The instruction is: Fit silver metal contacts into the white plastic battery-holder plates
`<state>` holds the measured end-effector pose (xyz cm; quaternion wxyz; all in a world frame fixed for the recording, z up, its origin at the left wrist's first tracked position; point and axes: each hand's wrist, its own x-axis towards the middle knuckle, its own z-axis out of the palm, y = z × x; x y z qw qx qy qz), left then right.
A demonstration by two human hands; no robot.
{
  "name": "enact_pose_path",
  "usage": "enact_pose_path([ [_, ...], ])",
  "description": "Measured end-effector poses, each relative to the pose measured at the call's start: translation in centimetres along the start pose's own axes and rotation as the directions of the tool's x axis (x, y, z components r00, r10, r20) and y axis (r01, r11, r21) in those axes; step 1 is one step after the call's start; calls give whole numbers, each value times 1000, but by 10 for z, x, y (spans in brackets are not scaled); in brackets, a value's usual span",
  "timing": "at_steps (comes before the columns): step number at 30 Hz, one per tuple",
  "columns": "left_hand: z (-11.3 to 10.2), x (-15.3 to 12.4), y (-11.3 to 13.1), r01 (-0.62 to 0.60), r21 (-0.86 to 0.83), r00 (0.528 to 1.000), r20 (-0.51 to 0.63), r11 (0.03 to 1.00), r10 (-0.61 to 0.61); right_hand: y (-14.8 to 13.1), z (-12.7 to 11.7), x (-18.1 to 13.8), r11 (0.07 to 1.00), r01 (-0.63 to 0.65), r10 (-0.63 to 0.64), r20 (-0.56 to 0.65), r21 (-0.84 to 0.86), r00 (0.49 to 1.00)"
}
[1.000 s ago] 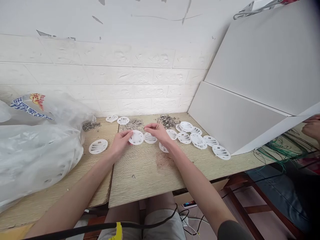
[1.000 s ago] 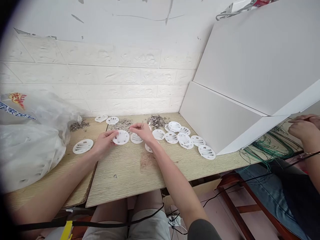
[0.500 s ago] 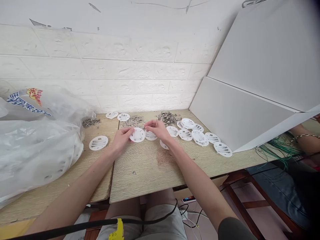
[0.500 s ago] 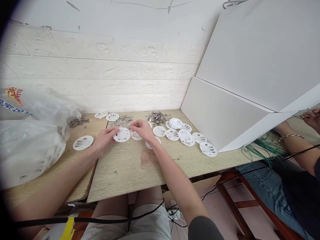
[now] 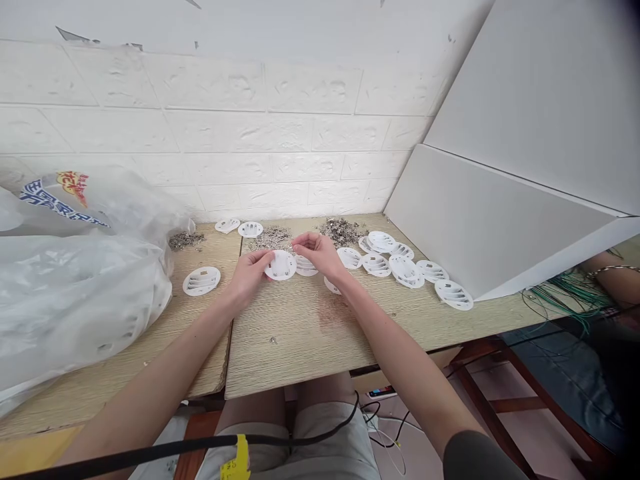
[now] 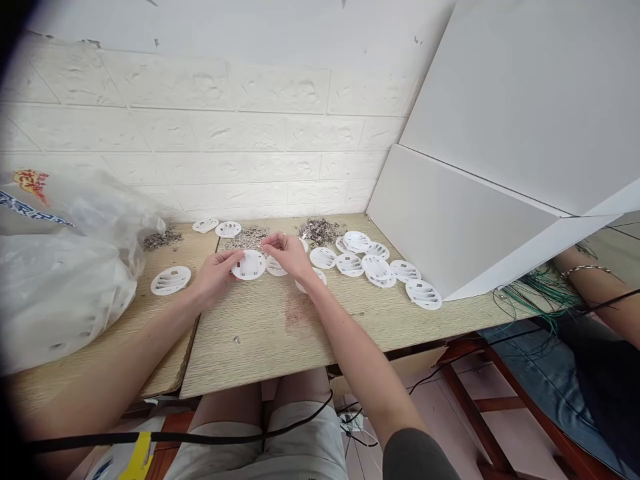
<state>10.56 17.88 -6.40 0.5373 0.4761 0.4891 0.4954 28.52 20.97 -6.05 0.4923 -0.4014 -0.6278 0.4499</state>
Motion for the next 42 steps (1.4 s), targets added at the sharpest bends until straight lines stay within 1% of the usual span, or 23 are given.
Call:
enact_pose_path([
  [3, 0, 0, 0, -6, -25, 1000, 30, 1000, 7, 0, 3, -1, 1000, -2, 2, 24, 14, 1000],
  [6, 2, 0, 2, -2, -59, 998, 66, 998, 6, 0, 6, -3, 996, 40, -39, 14, -75, 999],
  [9, 3, -1, 3, 19, -98, 997, 71, 995, -12, 0, 9, -4, 981, 93, -96, -9, -172, 995],
  [11, 4, -2, 4, 28, -117, 997, 71, 993, -20, 1, 10, -4, 976, 99, -102, -5, -194, 995],
  [13, 4, -2, 3, 13, -100, 996, 89, 995, -4, 1, 11, -4, 979, 84, -87, -6, -185, 996],
  [17, 4, -2, 2, -68, -48, 987, 144, 997, 74, 0, 12, -5, 992, 48, -53, -37, -112, 998],
  [19, 4, -2, 2, -109, -47, 986, 123, 993, 115, -3, 11, -5, 1000, 26, -26, -23, 2, 999],
  [21, 2, -2, 2, -191, 10, 980, 60, 981, 190, -5, 9, -4, 987, -9, 10, 0, 160, 1000],
  [22, 1, -2, 2, -256, 76, 967, 22, 964, 256, -6, 8, -4, 973, -24, 23, 7, 228, 1000],
  [23, -1, -1, 3, -335, 162, 940, -10, 928, 341, -8, 7, -4, 961, -31, 31, 6, 274, 1000],
  [24, -3, -1, 3, -419, 260, 898, -21, 870, 439, -10, 7, -5, 954, -29, 29, 5, 297, 1000],
  [25, -6, -1, 4, -502, 351, 842, -12, 791, 540, -12, 8, -5, 953, -23, 21, 8, 302, 1000],
  [27, -10, -1, 7, -643, 468, 706, 57, 606, 706, -16, 11, -8, 958, 0, -8, 26, 286, 1000],
  [28, -11, 0, 8, -697, 489, 642, 101, 524, 760, -18, 13, -10, 962, 12, -24, 40, 274, 999],
  [29, -12, 0, 9, -739, 493, 587, 137, 459, 798, -20, 15, -12, 964, 24, -39, 52, 265, 998],
  [30, -13, 0, 10, -767, 489, 550, 168, 415, 818, -22, 17, -14, 966, 34, -52, 63, 257, 997],
  [31, -13, 0, 10, -784, 485, 528, 189, 389, 828, -24, 19, -16, 967, 41, -61, 71, 252, 996],
  [32, -13, -1, 10, -792, 482, 519, 205, 376, 830, -25, 21, -17, 968, 45, -67, 79, 247, 995],
  [34, -12, -1, 9, -795, 480, 517, 215, 371, 829, -26, 24, -19, 970, 54, -77, 87, 239, 993],
  [36, -13, -1, 7, -793, 480, 519, 207, 376, 830, -25, 26, -19, 972, 71, -93, 87, 226, 992],
  [38, -13, -1, 6, -793, 481, 510, 190, 373, 839, -25, 26, -19, 975, 94, -113, 86, 200, 990],
  [42, -14, 0, 6, -814, 484, 452, 183, 320, 873, -24, 26, -20, 989, 118, -126, 84, 88, 989],
])
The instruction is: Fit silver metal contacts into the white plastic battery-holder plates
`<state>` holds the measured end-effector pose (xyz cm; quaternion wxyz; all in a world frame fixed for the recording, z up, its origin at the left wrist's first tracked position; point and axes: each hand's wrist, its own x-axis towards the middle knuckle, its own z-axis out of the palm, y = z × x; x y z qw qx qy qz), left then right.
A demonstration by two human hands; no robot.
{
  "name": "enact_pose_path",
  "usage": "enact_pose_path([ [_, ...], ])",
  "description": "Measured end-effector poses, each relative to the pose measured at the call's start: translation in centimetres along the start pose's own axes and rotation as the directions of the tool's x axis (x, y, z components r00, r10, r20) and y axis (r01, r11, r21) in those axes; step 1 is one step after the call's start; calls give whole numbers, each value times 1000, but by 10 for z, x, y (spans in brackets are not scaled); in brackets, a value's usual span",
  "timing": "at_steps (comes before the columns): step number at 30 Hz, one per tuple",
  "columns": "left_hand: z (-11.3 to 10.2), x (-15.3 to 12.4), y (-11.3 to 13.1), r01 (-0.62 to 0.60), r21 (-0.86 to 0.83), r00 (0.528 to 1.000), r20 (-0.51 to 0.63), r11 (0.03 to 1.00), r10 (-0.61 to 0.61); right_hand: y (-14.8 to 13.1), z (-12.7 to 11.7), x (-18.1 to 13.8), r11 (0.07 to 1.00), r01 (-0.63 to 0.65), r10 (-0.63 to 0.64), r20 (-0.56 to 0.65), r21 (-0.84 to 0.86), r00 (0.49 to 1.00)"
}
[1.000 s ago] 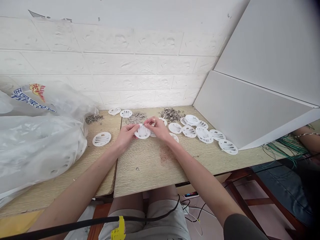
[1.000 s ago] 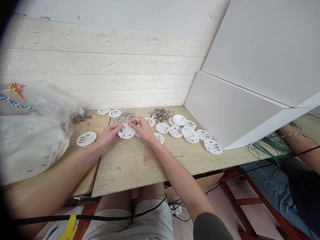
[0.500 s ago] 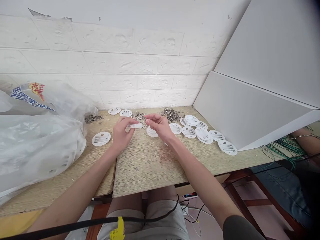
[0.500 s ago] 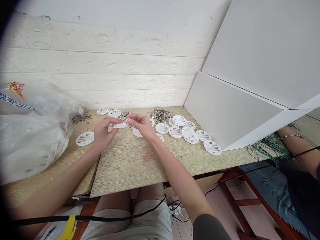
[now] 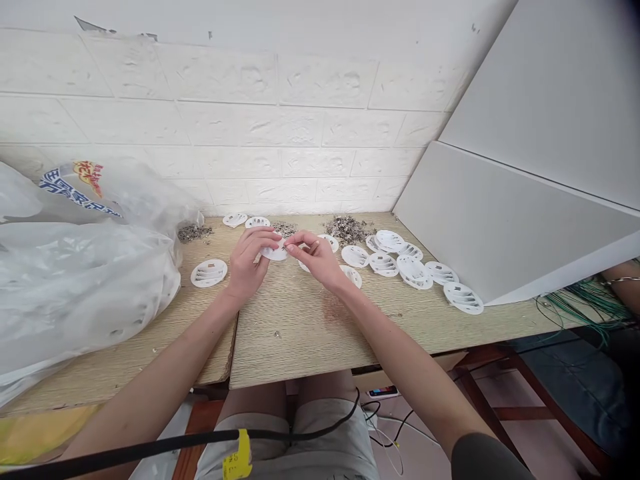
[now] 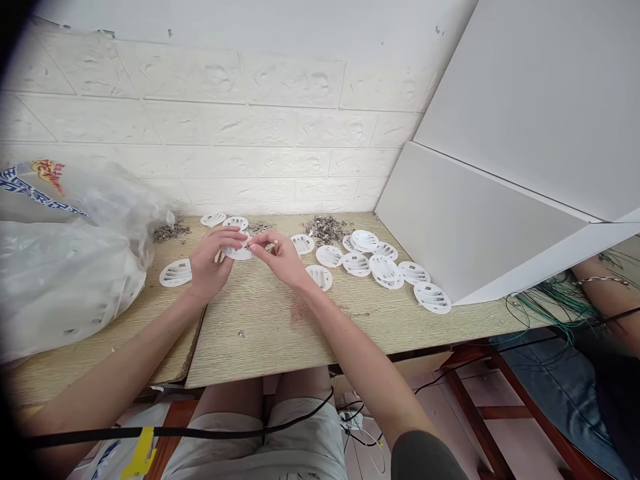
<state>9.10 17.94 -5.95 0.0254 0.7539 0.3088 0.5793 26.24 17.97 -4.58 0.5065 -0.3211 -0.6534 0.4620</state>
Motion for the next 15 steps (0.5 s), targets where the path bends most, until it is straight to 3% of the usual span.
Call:
enact_pose_path([
  [6, 0, 1, 1, 4, 73, 1000, -11, 997, -3, -3, 0, -2, 990, 54, -58, -21, -131, 998],
  [10, -1, 1, -1, -99, 115, 994, -26, 988, 103, -4, 2, -3, 969, 83, -94, -39, -232, 995],
  [15, -3, 3, -4, -215, 200, 973, -38, 956, 227, 1, 1, -4, 851, 275, -308, -1, -447, 951],
])
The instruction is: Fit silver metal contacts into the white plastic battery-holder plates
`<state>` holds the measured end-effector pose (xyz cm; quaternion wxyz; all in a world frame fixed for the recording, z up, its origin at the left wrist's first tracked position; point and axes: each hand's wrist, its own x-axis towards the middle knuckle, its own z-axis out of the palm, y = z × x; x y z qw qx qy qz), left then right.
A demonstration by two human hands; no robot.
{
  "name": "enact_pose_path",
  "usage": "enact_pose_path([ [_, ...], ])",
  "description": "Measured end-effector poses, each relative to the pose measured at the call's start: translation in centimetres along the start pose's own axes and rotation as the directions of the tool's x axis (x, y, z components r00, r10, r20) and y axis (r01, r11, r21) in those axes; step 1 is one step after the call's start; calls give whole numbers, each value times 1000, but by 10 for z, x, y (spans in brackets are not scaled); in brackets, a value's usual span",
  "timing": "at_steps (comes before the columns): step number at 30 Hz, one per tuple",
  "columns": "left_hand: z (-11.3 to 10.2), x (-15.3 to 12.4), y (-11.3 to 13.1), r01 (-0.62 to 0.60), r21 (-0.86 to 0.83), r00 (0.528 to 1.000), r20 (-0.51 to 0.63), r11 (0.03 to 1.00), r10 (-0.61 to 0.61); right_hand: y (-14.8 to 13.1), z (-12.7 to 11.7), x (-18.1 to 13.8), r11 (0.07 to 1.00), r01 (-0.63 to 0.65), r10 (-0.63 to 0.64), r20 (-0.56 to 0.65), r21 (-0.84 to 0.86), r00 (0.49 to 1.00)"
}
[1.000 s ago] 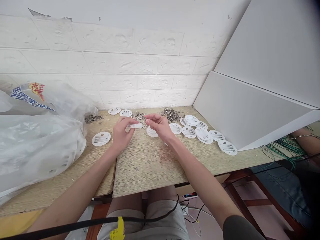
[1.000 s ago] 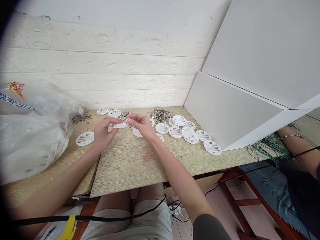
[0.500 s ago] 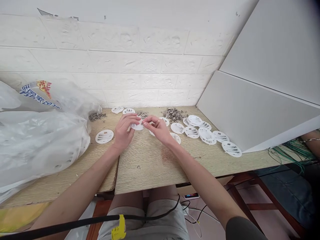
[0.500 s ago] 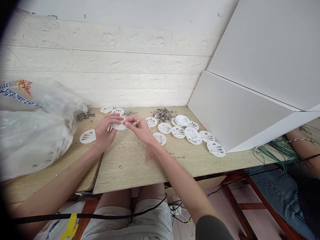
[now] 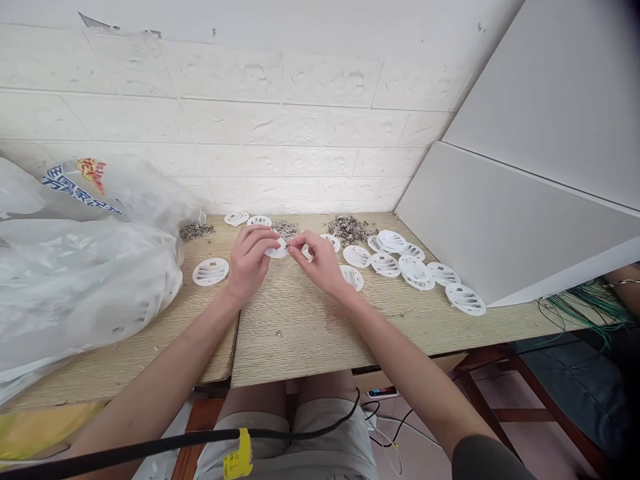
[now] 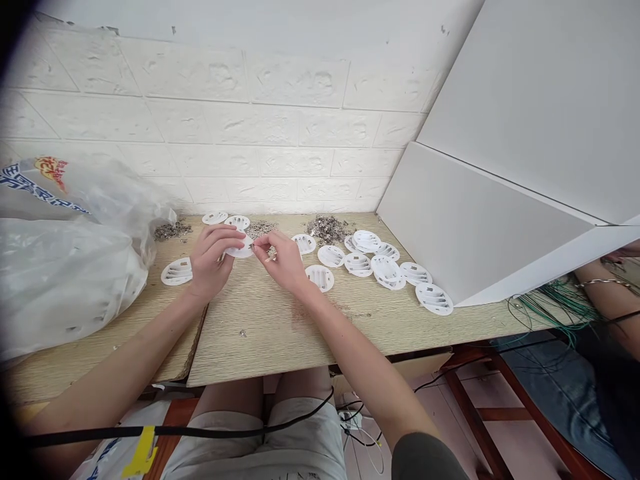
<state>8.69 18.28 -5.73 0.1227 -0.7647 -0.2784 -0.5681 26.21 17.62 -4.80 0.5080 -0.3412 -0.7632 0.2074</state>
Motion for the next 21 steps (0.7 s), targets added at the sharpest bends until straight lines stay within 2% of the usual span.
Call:
enact_pose_path([
  [4, -1, 1, 0, -92, 32, 996, 11, 995, 92, 6, -1, -1, 973, 177, -178, 9, -148, 984],
  [10, 0, 1, 2, -112, 33, 993, 51, 993, 110, 8, -3, -2, 913, 307, -302, 59, -269, 951],
  [14, 2, 1, 3, -96, 30, 994, 49, 995, 94, 8, -2, -3, 898, 322, -326, 37, -301, 945],
  [21, 1, 2, 0, -73, -9, 996, 56, 997, 73, 4, -6, 0, 941, 257, -258, 24, -222, 966],
])
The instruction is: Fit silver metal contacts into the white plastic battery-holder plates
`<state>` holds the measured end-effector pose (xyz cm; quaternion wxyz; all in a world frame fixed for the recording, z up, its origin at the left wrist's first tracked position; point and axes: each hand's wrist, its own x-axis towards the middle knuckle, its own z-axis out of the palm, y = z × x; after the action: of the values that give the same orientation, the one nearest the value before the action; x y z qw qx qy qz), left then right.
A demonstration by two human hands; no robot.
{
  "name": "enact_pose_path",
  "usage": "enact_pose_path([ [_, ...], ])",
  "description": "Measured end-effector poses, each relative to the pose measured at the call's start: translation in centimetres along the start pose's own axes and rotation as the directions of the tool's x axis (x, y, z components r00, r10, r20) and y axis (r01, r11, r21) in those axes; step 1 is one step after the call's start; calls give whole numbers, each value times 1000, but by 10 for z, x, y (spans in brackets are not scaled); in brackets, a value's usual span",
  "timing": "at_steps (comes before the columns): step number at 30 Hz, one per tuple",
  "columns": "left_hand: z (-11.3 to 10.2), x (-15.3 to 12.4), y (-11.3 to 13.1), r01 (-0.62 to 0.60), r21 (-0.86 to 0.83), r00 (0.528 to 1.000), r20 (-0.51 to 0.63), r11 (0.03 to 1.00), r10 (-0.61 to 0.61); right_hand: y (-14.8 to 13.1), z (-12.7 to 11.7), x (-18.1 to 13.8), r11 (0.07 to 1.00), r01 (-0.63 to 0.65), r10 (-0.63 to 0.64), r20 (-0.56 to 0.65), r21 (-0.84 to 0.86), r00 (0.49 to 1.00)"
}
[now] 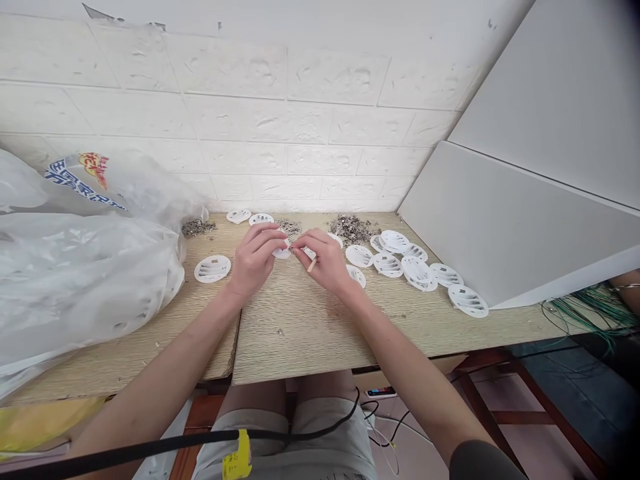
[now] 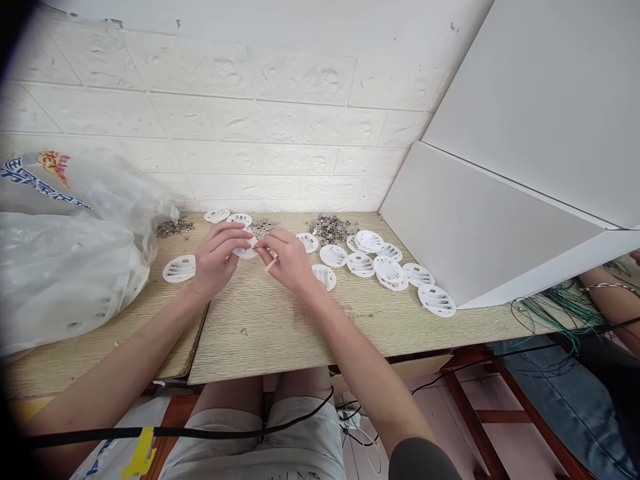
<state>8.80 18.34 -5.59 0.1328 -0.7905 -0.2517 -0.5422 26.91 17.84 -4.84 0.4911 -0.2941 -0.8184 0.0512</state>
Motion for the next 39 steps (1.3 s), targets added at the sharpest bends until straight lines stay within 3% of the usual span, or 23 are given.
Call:
enact_pose_path([
  [4, -2, 0, 1, 100, -64, 995, 31, 993, -98, 0, -8, 4, 974, -202, 210, -78, 98, 975],
  [6, -2, 1, 4, 243, -96, 970, 44, 965, -240, 1, -10, 5, 936, -308, 331, -122, 173, 936],
  [8, 0, 0, 7, 477, -139, 879, 76, 868, -471, 3, -10, 5, 909, -350, 384, -126, 227, 915],
  [10, 3, 0, 10, 691, -205, 722, 161, 693, -673, 5, -8, 5, 900, -349, 387, -110, 262, 915],
  [12, 7, 0, 12, 806, -265, 589, 275, 529, -760, 7, -6, 4, 897, -345, 384, -102, 275, 918],
  [15, 12, 0, 15, 870, -302, 486, 394, 390, -780, 9, -4, 3, 916, -339, 366, -97, 215, 926],
  [18, 14, 2, 19, 899, -329, 417, 444, 289, -793, 11, -1, 2, 948, -304, 310, -60, 92, 949],
  [24, 17, 1, 24, 890, -396, 403, 451, 226, -796, 13, 4, -2, 971, -219, 222, 13, -96, 975],
  [31, 18, -2, 24, 890, -392, 394, 406, 233, -825, 10, 4, -3, 964, -166, 188, 88, -205, 978],
  [34, 16, -3, 22, 895, -339, 418, 408, 291, -812, 8, 5, -3, 958, -194, 221, 112, -213, 969],
  [39, 14, -4, 19, 909, -264, 409, 421, 322, -810, 10, 9, -4, 946, -317, 324, 127, -72, 938],
])
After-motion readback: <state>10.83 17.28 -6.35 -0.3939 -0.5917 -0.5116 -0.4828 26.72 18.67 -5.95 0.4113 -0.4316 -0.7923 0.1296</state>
